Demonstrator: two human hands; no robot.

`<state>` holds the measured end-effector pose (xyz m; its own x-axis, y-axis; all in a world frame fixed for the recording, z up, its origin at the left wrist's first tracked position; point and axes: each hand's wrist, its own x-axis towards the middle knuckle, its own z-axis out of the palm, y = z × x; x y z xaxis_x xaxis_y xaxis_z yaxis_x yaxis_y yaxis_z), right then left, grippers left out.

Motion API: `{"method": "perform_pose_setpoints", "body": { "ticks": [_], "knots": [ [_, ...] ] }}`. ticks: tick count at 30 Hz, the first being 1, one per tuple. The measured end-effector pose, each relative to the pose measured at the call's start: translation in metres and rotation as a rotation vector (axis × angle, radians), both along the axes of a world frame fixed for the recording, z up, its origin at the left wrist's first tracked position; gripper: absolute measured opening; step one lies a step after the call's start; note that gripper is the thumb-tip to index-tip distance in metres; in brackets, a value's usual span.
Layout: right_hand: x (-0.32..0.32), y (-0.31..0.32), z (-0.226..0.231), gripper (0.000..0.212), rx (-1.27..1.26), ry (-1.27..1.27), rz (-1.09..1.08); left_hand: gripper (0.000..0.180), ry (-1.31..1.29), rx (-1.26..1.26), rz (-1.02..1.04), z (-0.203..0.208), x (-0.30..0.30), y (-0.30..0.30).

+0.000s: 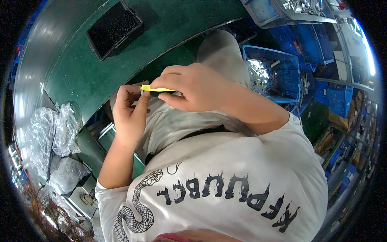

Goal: The recorder applies yellow adhesive rings to small silver electronic components on an assembly line.

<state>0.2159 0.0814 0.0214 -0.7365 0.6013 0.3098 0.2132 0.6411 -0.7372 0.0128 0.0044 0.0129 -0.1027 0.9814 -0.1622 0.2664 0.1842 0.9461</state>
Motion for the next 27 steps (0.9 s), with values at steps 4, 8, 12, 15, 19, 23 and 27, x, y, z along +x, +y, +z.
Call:
{"method": "perform_pose_setpoints", "body": {
  "ticks": [4, 8, 12, 15, 19, 23, 27],
  "knots": [
    [-0.002, -0.001, 0.002, 0.031, -0.031, -0.012, 0.001, 0.022, -0.049, 0.032, 0.042, -0.003, 0.000, -0.002],
    [-0.003, -0.001, 0.002, 0.030, 0.015, -0.023, 0.005, 0.021, -0.167, 0.068, 0.092, -0.003, 0.003, -0.003],
    [-0.004, -0.001, 0.001, 0.029, 0.077, -0.018, -0.011, 0.020, -0.092, 0.150, 0.021, -0.006, 0.001, -0.004],
    [-0.003, -0.002, -0.002, 0.030, 0.215, -0.052, -0.012, 0.016, -0.110, 0.118, 0.037, -0.006, 0.003, -0.005],
    [-0.003, -0.004, -0.003, 0.033, 0.403, -0.127, -0.019, 0.013, -0.103, 0.071, 0.037, -0.007, 0.002, -0.005],
    [-0.005, -0.005, -0.005, 0.034, 0.491, -0.198, -0.026, 0.012, -0.140, 0.076, 0.058, -0.009, 0.002, -0.003],
    [-0.006, -0.007, -0.009, 0.035, 0.498, -0.330, -0.057, 0.010, -0.208, -0.029, 0.084, -0.004, 0.004, -0.002]
  ]
}}
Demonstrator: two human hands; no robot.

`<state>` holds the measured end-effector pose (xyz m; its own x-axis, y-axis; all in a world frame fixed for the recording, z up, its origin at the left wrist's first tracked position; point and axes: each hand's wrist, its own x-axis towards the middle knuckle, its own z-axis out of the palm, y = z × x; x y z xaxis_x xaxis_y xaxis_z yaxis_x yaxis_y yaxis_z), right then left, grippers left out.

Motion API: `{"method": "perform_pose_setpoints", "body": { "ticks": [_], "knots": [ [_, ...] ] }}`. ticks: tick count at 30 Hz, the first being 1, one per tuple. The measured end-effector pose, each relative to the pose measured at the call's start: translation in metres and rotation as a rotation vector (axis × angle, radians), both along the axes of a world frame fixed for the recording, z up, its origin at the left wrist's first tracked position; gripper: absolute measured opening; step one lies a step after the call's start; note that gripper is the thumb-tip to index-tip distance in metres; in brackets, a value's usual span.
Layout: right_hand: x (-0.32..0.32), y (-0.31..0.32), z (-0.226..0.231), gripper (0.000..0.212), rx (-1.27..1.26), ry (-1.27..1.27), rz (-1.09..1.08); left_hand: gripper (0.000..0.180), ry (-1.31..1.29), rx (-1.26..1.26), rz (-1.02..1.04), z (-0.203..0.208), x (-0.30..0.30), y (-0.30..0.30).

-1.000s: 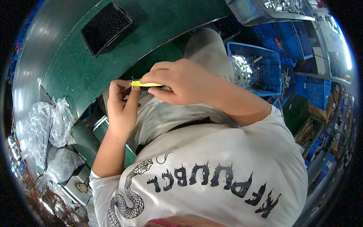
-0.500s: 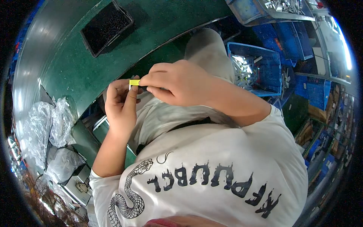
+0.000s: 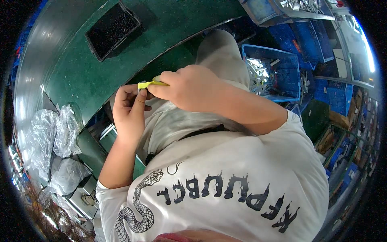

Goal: The recorder applies yellow adhesive rings to small silver electronic components on an assembly line.

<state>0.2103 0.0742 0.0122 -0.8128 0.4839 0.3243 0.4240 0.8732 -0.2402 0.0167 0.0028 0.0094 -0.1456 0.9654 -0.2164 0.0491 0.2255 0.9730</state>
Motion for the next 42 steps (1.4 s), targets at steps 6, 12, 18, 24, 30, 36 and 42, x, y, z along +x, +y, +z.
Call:
{"method": "perform_pose_setpoints", "body": {
  "ticks": [6, 12, 18, 24, 30, 36, 42],
  "knots": [
    [0.000, 0.000, 0.000, 0.038, -0.063, 0.004, -0.029, 0.011, -0.155, -0.018, 0.009, -0.002, -0.004, 0.000],
    [0.004, 0.003, 0.002, 0.042, -0.171, 0.078, -0.002, 0.011, -0.247, 0.046, 0.003, 0.000, -0.004, -0.001],
    [0.003, 0.005, -0.001, 0.040, -0.206, 0.124, 0.004, 0.012, -0.271, -0.026, 0.004, 0.003, -0.003, 0.000],
    [0.002, 0.005, -0.003, 0.037, -0.218, 0.140, 0.008, 0.021, -0.224, -0.054, -0.050, 0.001, -0.007, 0.003],
    [0.000, 0.004, -0.002, 0.037, -0.217, 0.135, 0.011, 0.035, -0.029, -0.091, -0.026, 0.000, -0.002, 0.005],
    [0.001, 0.004, 0.001, 0.038, -0.298, 0.181, 0.037, 0.035, 0.639, 0.238, -0.139, 0.005, -0.008, 0.004],
    [-0.001, 0.002, 0.002, 0.039, -0.299, 0.183, 0.019, 0.028, 0.795, 0.340, -0.182, 0.001, -0.010, 0.006]
  ]
}}
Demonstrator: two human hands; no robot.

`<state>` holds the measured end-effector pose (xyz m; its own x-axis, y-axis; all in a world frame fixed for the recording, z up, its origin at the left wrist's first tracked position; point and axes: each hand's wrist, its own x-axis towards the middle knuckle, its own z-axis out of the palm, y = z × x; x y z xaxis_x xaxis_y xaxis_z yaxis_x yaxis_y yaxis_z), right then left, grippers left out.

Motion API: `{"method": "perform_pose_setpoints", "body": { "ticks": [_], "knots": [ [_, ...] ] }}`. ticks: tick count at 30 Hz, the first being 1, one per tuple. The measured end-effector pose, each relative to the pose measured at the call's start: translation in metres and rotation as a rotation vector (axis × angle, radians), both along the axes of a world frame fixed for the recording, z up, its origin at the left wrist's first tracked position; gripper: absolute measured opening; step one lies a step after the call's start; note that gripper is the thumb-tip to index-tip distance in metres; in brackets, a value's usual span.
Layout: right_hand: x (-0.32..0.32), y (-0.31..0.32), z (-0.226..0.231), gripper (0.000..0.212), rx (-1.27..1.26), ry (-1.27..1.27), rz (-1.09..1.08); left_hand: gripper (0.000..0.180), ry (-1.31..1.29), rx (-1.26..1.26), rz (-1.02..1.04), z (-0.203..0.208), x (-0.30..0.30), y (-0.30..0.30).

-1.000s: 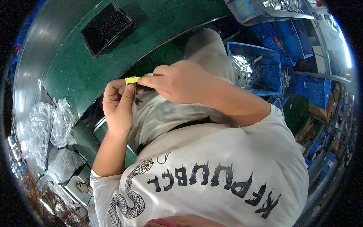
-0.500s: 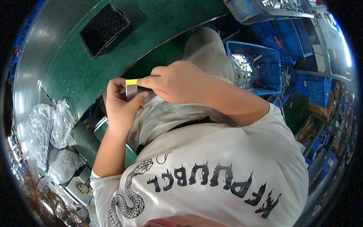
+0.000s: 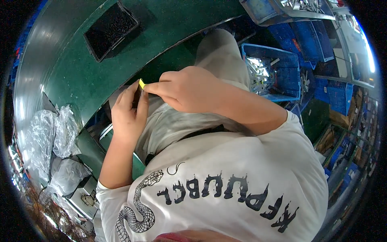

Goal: The recorder applies yellow adhesive rings to small silver electronic components on an assembly line.

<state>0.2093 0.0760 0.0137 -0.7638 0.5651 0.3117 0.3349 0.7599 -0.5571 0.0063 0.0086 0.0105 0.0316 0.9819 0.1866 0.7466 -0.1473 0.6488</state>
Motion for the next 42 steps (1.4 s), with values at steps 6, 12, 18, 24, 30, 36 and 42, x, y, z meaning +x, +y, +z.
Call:
{"method": "perform_pose_setpoints", "body": {
  "ticks": [6, 12, 18, 24, 30, 36, 42],
  "knots": [
    [0.002, 0.002, 0.002, 0.040, 0.049, -0.007, -0.040, 0.021, -0.281, -0.243, 0.075, 0.002, -0.007, 0.002],
    [0.002, 0.003, 0.006, 0.041, 0.055, -0.004, -0.045, 0.026, -0.710, -0.318, 0.130, 0.000, -0.008, 0.001],
    [0.001, 0.005, 0.006, 0.041, 0.010, 0.037, -0.035, 0.026, -0.754, -0.313, 0.114, 0.003, -0.006, 0.000],
    [0.003, 0.006, 0.003, 0.041, 0.030, 0.035, -0.043, 0.025, -0.809, -0.349, 0.107, 0.003, -0.005, 0.000],
    [0.002, 0.005, 0.006, 0.039, -0.038, 0.027, -0.052, 0.023, -0.860, -0.357, 0.091, 0.002, -0.007, -0.004],
    [0.007, 0.008, 0.000, 0.035, -0.030, 0.050, -0.001, 0.014, -1.040, -0.408, 0.043, -0.008, -0.006, -0.003],
    [0.017, 0.023, 0.013, 0.031, -0.119, 0.000, 0.080, 0.015, -1.170, -0.461, 0.162, -0.012, 0.005, 0.000]
  ]
}}
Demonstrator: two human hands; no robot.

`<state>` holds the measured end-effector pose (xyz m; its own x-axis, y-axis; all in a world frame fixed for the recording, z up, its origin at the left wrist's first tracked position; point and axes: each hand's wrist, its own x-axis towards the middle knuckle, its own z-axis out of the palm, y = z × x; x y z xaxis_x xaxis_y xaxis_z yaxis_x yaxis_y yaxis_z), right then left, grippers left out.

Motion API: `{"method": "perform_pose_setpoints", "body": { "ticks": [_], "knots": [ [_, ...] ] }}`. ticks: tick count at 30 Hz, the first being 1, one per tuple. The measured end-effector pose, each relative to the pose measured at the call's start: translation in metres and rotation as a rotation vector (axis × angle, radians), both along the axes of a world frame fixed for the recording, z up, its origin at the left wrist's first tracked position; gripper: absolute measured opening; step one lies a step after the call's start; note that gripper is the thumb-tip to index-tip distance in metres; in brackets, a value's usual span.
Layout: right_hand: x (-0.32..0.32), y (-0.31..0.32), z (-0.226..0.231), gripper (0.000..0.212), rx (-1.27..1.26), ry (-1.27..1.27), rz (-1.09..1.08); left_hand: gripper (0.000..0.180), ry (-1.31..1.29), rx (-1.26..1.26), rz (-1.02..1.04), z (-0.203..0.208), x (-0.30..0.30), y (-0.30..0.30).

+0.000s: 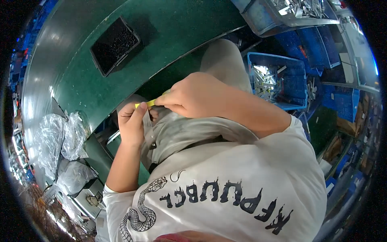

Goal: The recorder applies yellow adhesive rings to small silver electronic components on an assembly line.

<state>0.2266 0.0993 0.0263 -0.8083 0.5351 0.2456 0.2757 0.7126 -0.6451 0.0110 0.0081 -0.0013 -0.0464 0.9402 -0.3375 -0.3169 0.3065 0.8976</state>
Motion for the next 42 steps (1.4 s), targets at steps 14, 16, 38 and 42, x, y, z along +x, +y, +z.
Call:
{"method": "perform_pose_setpoints", "body": {
  "ticks": [14, 16, 38, 42],
  "knots": [
    [-0.015, 0.136, 0.096, 0.028, -0.164, -0.337, 0.188, 0.019, 0.362, -0.132, -0.003, 0.097, 0.002, 0.118],
    [-0.019, 0.156, 0.101, 0.030, -0.127, -0.350, 0.197, 0.018, 0.388, -0.149, -0.052, 0.103, -0.002, 0.140],
    [-0.045, 0.219, 0.047, 0.028, 0.019, -0.201, 0.020, 0.017, 0.244, -0.183, 0.111, 0.086, -0.034, 0.168],
    [-0.020, 0.174, 0.017, 0.024, 0.472, -0.076, -0.158, 0.020, 0.126, -0.029, 0.211, 0.100, -0.004, 0.125]
  ]
}}
